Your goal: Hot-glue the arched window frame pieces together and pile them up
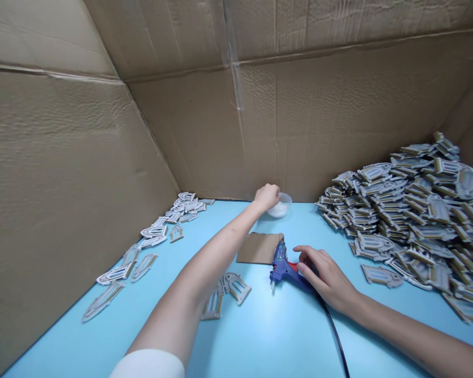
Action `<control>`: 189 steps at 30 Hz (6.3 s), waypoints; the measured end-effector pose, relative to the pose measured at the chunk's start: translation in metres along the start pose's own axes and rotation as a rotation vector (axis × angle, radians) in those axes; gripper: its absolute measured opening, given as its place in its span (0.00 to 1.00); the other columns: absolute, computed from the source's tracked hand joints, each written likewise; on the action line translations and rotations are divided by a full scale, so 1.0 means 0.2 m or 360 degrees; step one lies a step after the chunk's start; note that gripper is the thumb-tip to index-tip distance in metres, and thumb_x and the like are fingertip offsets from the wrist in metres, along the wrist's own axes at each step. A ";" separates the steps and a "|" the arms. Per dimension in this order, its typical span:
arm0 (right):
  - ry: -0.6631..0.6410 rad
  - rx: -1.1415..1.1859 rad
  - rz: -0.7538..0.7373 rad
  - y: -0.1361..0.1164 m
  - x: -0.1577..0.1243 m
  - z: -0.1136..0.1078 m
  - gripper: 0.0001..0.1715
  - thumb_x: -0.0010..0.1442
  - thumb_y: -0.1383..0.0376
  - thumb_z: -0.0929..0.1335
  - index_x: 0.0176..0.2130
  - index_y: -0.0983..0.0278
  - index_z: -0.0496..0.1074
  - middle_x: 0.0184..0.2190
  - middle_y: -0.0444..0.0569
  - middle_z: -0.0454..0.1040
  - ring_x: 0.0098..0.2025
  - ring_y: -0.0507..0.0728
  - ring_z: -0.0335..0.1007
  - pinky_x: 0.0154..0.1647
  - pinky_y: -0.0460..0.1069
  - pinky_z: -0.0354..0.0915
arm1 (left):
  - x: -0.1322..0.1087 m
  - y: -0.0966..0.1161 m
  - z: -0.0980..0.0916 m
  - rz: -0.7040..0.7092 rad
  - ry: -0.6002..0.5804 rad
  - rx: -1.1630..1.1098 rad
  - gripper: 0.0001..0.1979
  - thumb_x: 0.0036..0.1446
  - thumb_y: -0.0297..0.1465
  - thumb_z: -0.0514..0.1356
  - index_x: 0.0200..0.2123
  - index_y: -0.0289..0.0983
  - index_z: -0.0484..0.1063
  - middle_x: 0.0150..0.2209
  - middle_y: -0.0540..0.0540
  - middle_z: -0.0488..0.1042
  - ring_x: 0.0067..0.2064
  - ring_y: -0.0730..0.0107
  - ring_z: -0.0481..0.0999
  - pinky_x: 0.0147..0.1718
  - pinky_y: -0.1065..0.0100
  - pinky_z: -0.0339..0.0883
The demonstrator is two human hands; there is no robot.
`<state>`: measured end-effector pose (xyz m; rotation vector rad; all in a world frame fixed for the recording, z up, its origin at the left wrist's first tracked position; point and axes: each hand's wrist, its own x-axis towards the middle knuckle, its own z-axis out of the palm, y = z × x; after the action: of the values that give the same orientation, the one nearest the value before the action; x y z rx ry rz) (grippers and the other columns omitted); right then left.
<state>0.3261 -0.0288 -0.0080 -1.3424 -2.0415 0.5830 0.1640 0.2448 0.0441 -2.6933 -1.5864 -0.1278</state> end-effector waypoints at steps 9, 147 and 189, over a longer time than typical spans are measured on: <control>-0.0013 -0.0007 -0.0042 0.02 0.00 0.02 0.20 0.77 0.54 0.60 0.60 0.60 0.67 0.44 0.50 0.79 0.47 0.61 0.74 0.52 0.59 0.64 | 0.02 0.01 0.03 0.0156 -0.0034 -0.0016 0.19 0.70 0.39 0.61 0.56 0.33 0.72 0.54 0.40 0.75 0.54 0.63 0.77 0.55 0.56 0.76; -0.0341 -0.0078 -0.1078 -0.44 0.32 0.42 0.06 0.73 0.69 0.65 0.46 0.65 0.73 0.37 0.51 0.76 0.40 0.58 0.66 0.40 0.53 0.58 | -1.62 -0.36 0.05 -0.0037 0.0224 -0.1885 0.11 0.66 0.35 0.65 0.37 0.31 0.78 0.33 0.46 0.79 0.34 0.76 0.75 0.36 0.74 0.66; -0.0397 -0.0536 -0.1422 -0.42 0.31 0.47 0.14 0.72 0.71 0.65 0.53 0.70 0.76 0.38 0.56 0.75 0.42 0.61 0.66 0.43 0.56 0.62 | -1.64 -0.38 0.09 0.0264 0.0322 -0.1106 0.10 0.59 0.31 0.72 0.42 0.33 0.79 0.35 0.48 0.79 0.34 0.76 0.73 0.37 0.72 0.66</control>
<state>0.1862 -0.0061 -0.0040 -0.3922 -2.7257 -0.0066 -0.0584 -0.0034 -0.0016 -3.1253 -1.4413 -1.0940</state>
